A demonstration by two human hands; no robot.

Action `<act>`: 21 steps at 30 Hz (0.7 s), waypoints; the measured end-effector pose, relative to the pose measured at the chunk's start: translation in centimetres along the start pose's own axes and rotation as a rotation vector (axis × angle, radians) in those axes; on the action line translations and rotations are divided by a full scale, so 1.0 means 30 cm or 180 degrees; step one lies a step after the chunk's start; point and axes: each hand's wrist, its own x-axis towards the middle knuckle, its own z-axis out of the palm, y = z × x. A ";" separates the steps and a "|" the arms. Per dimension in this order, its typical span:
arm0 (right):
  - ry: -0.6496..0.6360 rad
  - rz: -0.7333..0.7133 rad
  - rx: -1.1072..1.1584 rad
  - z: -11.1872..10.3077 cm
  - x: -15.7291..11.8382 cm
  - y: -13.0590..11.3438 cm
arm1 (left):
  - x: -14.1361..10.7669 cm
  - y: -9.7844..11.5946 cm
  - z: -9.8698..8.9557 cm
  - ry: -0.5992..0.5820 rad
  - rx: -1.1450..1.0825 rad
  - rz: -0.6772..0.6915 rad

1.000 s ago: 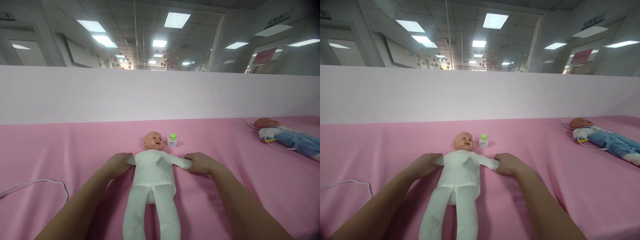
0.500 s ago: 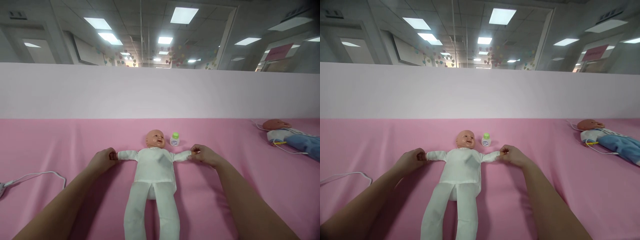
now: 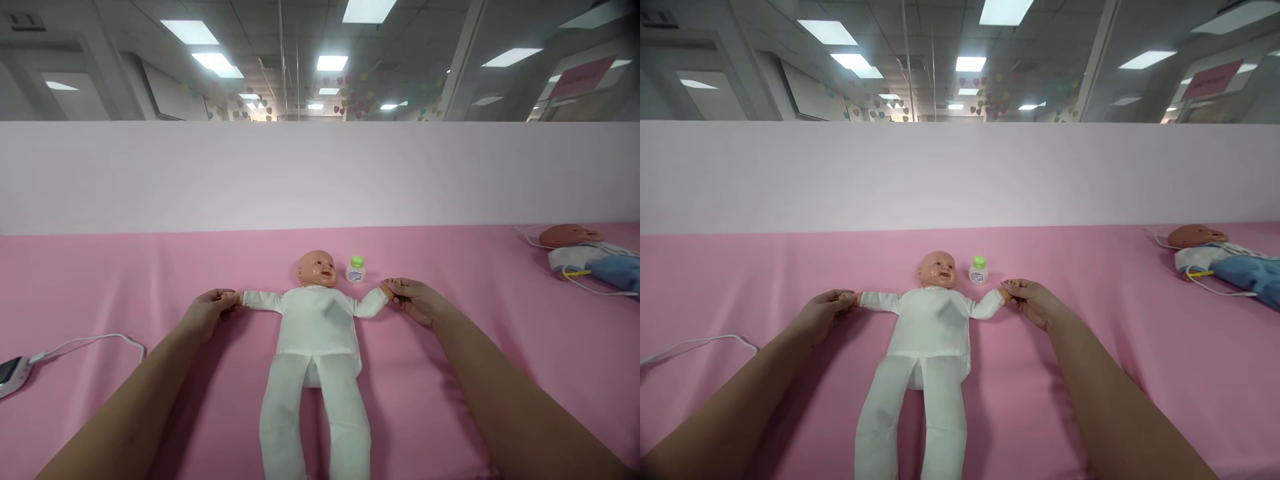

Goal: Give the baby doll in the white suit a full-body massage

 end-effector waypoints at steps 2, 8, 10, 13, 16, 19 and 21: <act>0.0163 -0.0072 -0.0050 0.001 0.007 0.012 | 0.009 -0.006 -0.010 0.0170 -0.0052 0.0038; 0.0834 -0.0455 -0.0435 0.036 0.042 0.056 | 0.009 -0.008 -0.038 0.0544 0.0111 0.0237; 0.0995 -0.0674 -0.0517 0.060 0.047 0.062 | 0.003 -0.004 -0.036 0.0703 0.0115 0.0258; 0.1056 -0.0790 -0.0689 0.090 0.038 0.055 | -0.006 0.004 -0.029 0.0780 0.0107 0.0264; 0.0859 -0.0446 -0.0876 0.106 0.018 0.040 | -0.009 0.010 -0.023 0.0611 0.0038 0.0171; 0.0709 -0.0096 -0.0931 0.115 -0.003 0.021 | -0.004 0.010 -0.022 0.0544 -0.0246 0.0042; 0.0556 -0.0019 -0.0761 0.126 -0.015 0.009 | 0.002 0.006 -0.024 0.0566 -0.0416 -0.0014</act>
